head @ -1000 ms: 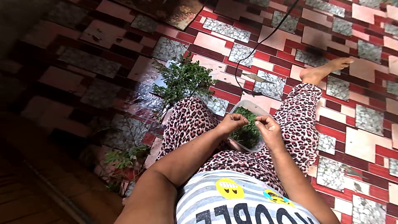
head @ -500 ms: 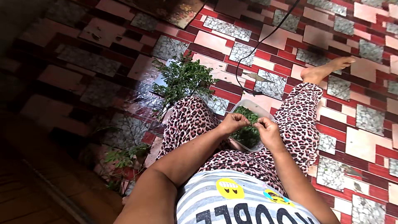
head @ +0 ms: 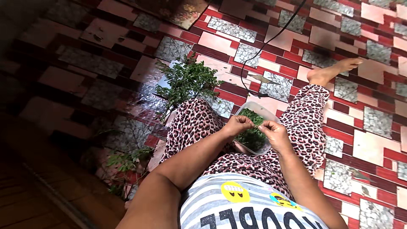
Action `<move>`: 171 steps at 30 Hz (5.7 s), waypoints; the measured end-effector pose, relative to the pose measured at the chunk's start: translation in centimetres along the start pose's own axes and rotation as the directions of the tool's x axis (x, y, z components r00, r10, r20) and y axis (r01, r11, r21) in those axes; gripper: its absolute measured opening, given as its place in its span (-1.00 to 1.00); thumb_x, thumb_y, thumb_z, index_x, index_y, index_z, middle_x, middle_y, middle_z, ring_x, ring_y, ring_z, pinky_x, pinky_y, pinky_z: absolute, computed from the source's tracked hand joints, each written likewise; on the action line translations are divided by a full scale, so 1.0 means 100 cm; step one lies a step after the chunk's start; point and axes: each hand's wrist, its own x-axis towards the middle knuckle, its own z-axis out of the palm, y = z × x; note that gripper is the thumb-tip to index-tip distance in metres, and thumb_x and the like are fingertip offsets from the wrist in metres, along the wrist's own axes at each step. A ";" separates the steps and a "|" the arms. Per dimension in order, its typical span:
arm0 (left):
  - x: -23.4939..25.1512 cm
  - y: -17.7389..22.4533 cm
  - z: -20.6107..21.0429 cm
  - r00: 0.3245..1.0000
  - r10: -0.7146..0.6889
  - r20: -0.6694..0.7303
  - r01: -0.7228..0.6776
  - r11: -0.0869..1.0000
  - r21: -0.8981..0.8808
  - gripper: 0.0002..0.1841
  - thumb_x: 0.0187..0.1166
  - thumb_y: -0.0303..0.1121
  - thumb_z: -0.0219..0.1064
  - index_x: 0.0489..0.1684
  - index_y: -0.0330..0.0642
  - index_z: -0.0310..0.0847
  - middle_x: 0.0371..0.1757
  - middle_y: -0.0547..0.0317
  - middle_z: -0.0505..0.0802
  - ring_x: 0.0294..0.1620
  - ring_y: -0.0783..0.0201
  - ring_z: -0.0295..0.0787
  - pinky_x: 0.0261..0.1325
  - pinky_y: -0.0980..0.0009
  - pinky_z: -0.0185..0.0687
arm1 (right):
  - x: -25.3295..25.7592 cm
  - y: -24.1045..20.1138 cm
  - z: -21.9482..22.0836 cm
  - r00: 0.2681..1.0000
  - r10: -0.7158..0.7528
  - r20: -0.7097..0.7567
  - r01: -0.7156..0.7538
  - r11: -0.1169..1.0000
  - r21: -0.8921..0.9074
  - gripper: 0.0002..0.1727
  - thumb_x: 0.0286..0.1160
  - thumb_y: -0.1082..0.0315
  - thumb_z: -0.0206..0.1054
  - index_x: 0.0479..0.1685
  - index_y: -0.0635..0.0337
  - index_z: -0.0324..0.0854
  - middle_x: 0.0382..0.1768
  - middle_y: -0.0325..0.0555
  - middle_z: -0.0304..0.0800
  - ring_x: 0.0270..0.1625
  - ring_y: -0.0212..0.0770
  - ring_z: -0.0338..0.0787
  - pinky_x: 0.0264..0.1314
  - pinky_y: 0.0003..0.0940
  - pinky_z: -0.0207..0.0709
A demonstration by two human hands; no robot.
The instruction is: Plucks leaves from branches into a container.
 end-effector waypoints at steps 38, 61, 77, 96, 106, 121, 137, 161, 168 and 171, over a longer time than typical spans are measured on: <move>0.007 -0.009 -0.006 0.992 0.095 0.083 -0.104 0.989 0.108 -0.86 0.57 -0.47 0.38 -0.41 -0.27 0.65 -0.51 0.27 0.63 -0.48 0.48 0.48 -0.33 0.50 0.42 | 0.001 -0.004 -0.003 0.994 -0.050 -0.101 0.027 0.976 -0.216 -0.85 0.67 0.40 0.31 -0.17 0.31 0.72 -0.24 -0.11 0.78 -0.21 -0.38 0.71 -0.02 -0.33 0.61; 0.007 -0.006 -0.028 0.982 0.084 0.169 0.018 0.850 -0.527 -0.74 0.76 -0.31 -0.01 -0.36 0.09 0.53 -0.59 0.40 0.63 -0.51 0.42 0.64 -0.26 0.45 0.65 | 0.002 0.024 -0.003 0.978 0.173 0.118 -0.189 0.971 0.143 -0.71 0.71 0.28 0.29 0.07 0.41 0.66 -0.05 0.10 0.82 -0.12 -0.14 0.84 0.04 -0.17 0.75; -0.044 0.024 -0.013 0.961 -0.008 0.276 -0.157 0.805 0.571 -0.44 0.67 -0.35 0.33 0.64 -0.36 0.36 0.15 -0.21 0.81 0.14 0.09 0.81 0.33 0.13 0.69 | -0.021 0.005 0.005 0.991 0.096 0.088 -0.123 0.914 0.387 -0.80 0.65 0.54 0.17 0.06 0.41 0.65 -0.08 -0.04 0.86 -0.12 -0.22 0.87 0.05 -0.26 0.79; -0.180 0.055 -0.194 0.509 0.164 -0.845 0.594 0.644 0.482 -0.41 0.73 -0.11 0.29 0.59 -0.37 0.45 0.75 -0.37 0.31 0.73 -0.26 0.30 0.69 -0.17 0.28 | -0.014 0.054 -0.044 0.885 0.439 -0.157 -0.457 0.882 -0.111 -0.22 0.68 0.04 0.33 0.72 0.36 0.20 0.35 0.35 0.63 0.14 0.16 0.79 0.14 0.12 0.69; -0.205 0.030 -0.222 0.431 0.147 -0.890 0.567 0.724 0.394 -0.23 0.67 -0.11 0.37 0.72 -0.47 0.21 0.78 -0.56 0.11 0.79 -0.37 0.10 0.75 -0.16 0.13 | -0.019 0.056 -0.023 0.842 0.533 -0.087 -0.540 0.829 -0.148 -0.53 0.65 0.36 0.25 0.49 0.37 0.43 0.08 0.28 0.72 -0.15 0.02 0.81 -0.10 0.00 0.72; -0.112 -0.043 -0.195 0.755 -0.125 -0.644 0.309 0.934 0.181 -0.31 0.87 0.14 -0.17 0.54 -0.32 0.48 0.33 -0.34 0.71 0.32 -0.09 0.70 0.44 -0.12 0.51 | -0.076 -0.015 -0.061 0.910 0.297 -0.289 -0.325 0.944 -0.052 -0.56 0.65 0.42 0.22 0.48 0.35 0.47 0.08 0.17 0.78 -0.14 -0.11 0.87 -0.16 -0.12 0.79; -0.142 -0.060 -0.185 0.662 -0.361 -0.657 0.513 0.857 0.046 0.05 0.65 0.50 -0.35 0.45 -0.40 0.54 0.33 -0.42 0.71 0.38 -0.24 0.66 0.45 -0.24 0.46 | -0.118 -0.101 -0.142 0.909 0.075 -0.410 -0.176 0.960 -0.215 -0.49 0.53 0.37 0.20 0.51 0.21 0.45 -0.04 -0.17 0.81 -0.33 -0.46 0.80 -0.38 -0.47 0.71; -0.064 -0.007 -0.263 0.607 0.065 -0.792 0.474 0.771 0.426 -0.66 0.73 -0.28 0.24 0.24 -0.33 0.73 0.24 -0.26 0.82 0.35 -0.17 0.73 0.51 -0.20 0.49 | 0.054 0.043 -0.051 0.912 0.386 -0.136 -0.408 0.881 -0.239 -0.54 0.66 0.41 0.22 0.51 0.32 0.42 0.07 0.27 0.69 -0.25 -0.05 0.74 -0.28 -0.01 0.65; -0.034 -0.009 -0.260 0.607 -0.042 -0.794 0.642 0.614 0.459 -0.66 0.57 -0.23 0.43 0.17 -0.26 0.77 0.21 -0.31 0.81 0.33 -0.31 0.71 0.40 -0.40 0.50 | 0.052 0.048 -0.043 0.918 0.383 -0.100 -0.396 0.874 -0.281 -0.57 0.64 0.43 0.25 0.46 0.36 0.46 0.05 0.34 0.72 -0.15 0.10 0.79 -0.16 0.16 0.66; -0.037 -0.018 -0.260 0.611 -0.050 -0.790 0.631 0.632 0.449 -0.66 0.57 -0.26 0.43 0.18 -0.28 0.75 0.21 -0.28 0.82 0.33 -0.29 0.72 0.42 -0.36 0.51 | 0.052 0.050 -0.042 0.921 0.382 -0.082 -0.388 0.868 -0.309 -0.58 0.64 0.43 0.26 0.43 0.38 0.46 0.07 0.39 0.71 -0.09 0.17 0.80 -0.08 0.24 0.65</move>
